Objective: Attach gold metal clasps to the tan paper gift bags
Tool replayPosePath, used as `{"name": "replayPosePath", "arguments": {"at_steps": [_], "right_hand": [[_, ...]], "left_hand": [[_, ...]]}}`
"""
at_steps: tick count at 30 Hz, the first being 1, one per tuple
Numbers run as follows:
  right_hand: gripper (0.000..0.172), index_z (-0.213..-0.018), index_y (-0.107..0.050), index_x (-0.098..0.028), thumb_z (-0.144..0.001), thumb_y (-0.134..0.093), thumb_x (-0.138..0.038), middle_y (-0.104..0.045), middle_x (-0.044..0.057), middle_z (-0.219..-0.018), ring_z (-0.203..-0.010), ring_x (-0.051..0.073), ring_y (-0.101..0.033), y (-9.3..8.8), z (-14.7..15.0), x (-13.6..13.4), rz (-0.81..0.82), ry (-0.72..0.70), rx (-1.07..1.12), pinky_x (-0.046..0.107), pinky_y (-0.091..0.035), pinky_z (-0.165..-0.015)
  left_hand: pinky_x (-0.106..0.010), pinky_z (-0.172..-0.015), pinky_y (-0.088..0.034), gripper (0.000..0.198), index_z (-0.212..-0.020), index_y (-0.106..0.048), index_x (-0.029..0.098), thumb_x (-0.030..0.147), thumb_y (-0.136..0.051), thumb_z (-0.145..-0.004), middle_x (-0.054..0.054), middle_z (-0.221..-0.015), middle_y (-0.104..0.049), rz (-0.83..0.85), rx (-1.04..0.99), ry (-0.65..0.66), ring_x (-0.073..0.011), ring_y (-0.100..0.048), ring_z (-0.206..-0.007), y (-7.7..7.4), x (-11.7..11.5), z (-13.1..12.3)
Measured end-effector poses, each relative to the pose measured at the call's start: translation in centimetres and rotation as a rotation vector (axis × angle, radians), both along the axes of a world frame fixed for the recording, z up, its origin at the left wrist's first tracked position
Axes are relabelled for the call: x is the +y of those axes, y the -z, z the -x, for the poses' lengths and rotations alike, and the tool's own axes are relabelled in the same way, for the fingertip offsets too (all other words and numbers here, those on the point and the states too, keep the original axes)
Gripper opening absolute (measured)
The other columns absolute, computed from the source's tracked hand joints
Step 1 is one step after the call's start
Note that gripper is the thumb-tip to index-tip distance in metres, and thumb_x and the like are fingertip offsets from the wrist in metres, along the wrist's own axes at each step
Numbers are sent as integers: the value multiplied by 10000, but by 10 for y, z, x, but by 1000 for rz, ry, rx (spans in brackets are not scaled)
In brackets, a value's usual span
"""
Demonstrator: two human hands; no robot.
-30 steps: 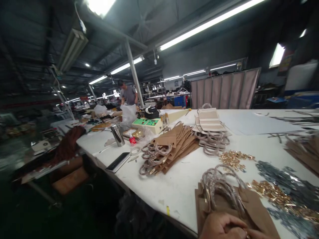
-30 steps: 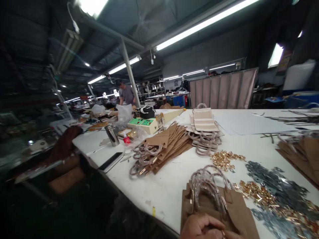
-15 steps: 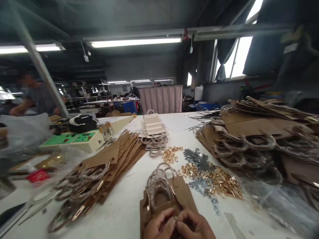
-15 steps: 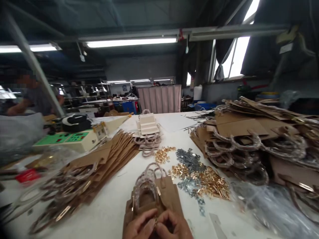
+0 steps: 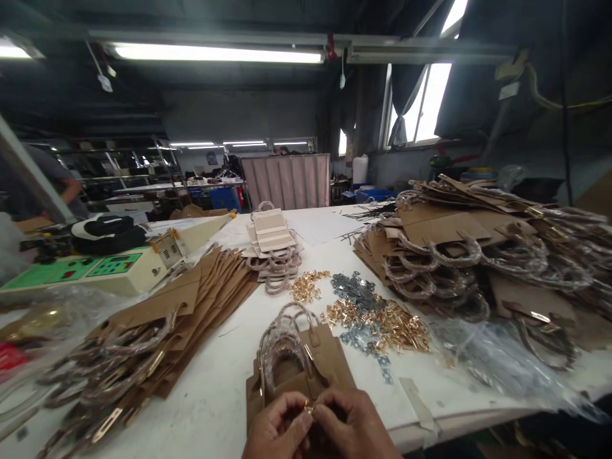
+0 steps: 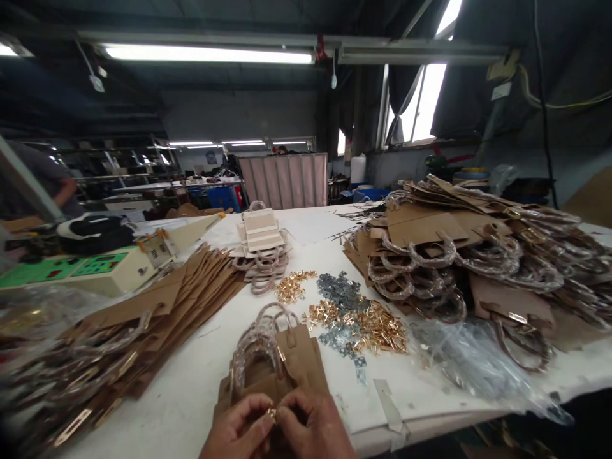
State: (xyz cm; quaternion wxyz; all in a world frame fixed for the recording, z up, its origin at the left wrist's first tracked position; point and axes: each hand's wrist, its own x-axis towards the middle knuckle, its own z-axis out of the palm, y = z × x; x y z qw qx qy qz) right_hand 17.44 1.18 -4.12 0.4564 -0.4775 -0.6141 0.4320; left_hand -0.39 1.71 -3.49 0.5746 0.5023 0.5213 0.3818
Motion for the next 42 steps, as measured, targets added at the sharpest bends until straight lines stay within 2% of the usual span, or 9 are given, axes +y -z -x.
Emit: {"name": "replayPosePath", "arguments": {"at_steps": [5, 10, 14, 20, 27, 34, 37, 39, 42], "right_hand": [[322, -727, -680, -180, -960, -584, -381, -672, 8, -702, -691, 162, -624, -12, -1, -9, -68, 57, -7, 238, -466, -654], [325, -754, -682, -178, -963, -604, -414, -678, 7, -661, -643, 164, -632, -7, -3, -10, 93, 25, 121, 247, -480, -628], [331, -903, -713, -175, -959, -620, -488, -675, 12, -661, -596, 177, -633, -1, -4, -12, 142, 71, 266, 260, -485, -560], [137, -846, -737, -201, -924, -690, -304, -714, 29, -845, -786, 185, -663, -1, -5, -16, -177, 71, 132, 292, -502, -742], [52, -919, -767, -235, -937, -721, -250, -713, 6, -895, -863, 171, -676, -3, -16, -10, -152, -103, 124, 272, -504, -813], [102, -939, -774, -253, -980, -681, -258, -694, 8, -861, -826, 168, -657, 0, -14, -13, -241, -107, 188, 269, -506, -773], [112, -919, -774, -253, -977, -684, -283, -701, 10, -865, -847, 174, -660, 0, -13, -12, -216, -100, 179, 278, -507, -801], [87, -984, -770, -258, -946, -723, -320, -703, 8, -894, -845, 177, -662, -1, -12, -13, -151, -45, 198, 280, -517, -794], [283, -1140, -746, -265, -887, -777, -387, -713, 20, -974, -829, 186, -672, -6, -9, -18, -26, 3, 243, 279, -541, -748]], "left_hand": [[-183, -470, -365, 486, -976, -687, 140, 592, -732, -804, 8, -625, -619, -120, 65, 8, -76, -481, -488, -8, -10, -7], [-176, -467, -376, 390, -988, -680, 144, 491, -747, -822, 8, -646, -637, -139, 46, -4, -77, -491, -499, -7, -11, -10], [-172, -459, -379, 389, -994, -666, 142, 472, -768, -813, 11, -640, -642, -146, 5, -20, -73, -485, -493, -4, -10, -11], [-167, -468, -413, 383, -975, -668, 141, 457, -795, -799, 16, -654, -643, -150, -52, -76, -71, -508, -509, 0, -11, -11], [-173, -473, -440, 394, -964, -676, 123, 455, -802, -792, -6, -635, -661, -134, -83, -30, -96, -572, -539, -4, -11, -10], [-191, -482, -464, 378, -948, -690, 123, 435, -816, -775, -27, -668, -676, -121, -98, -14, -127, -615, -587, -7, -13, -13], [-194, -491, -472, 359, -960, -697, 129, 430, -801, -795, -27, -697, -673, -147, -107, -27, -131, -616, -616, -6, -14, -12], [-192, -492, -469, 339, -970, -700, 140, 429, -786, -816, -23, -739, -664, -175, -123, -41, -117, -591, -615, -6, -14, -12], [-181, -477, -440, 285, -959, -707, 166, 416, -771, -839, -34, -913, -658, -242, -148, -59, -84, -542, -619, -7, -19, -13]]}}
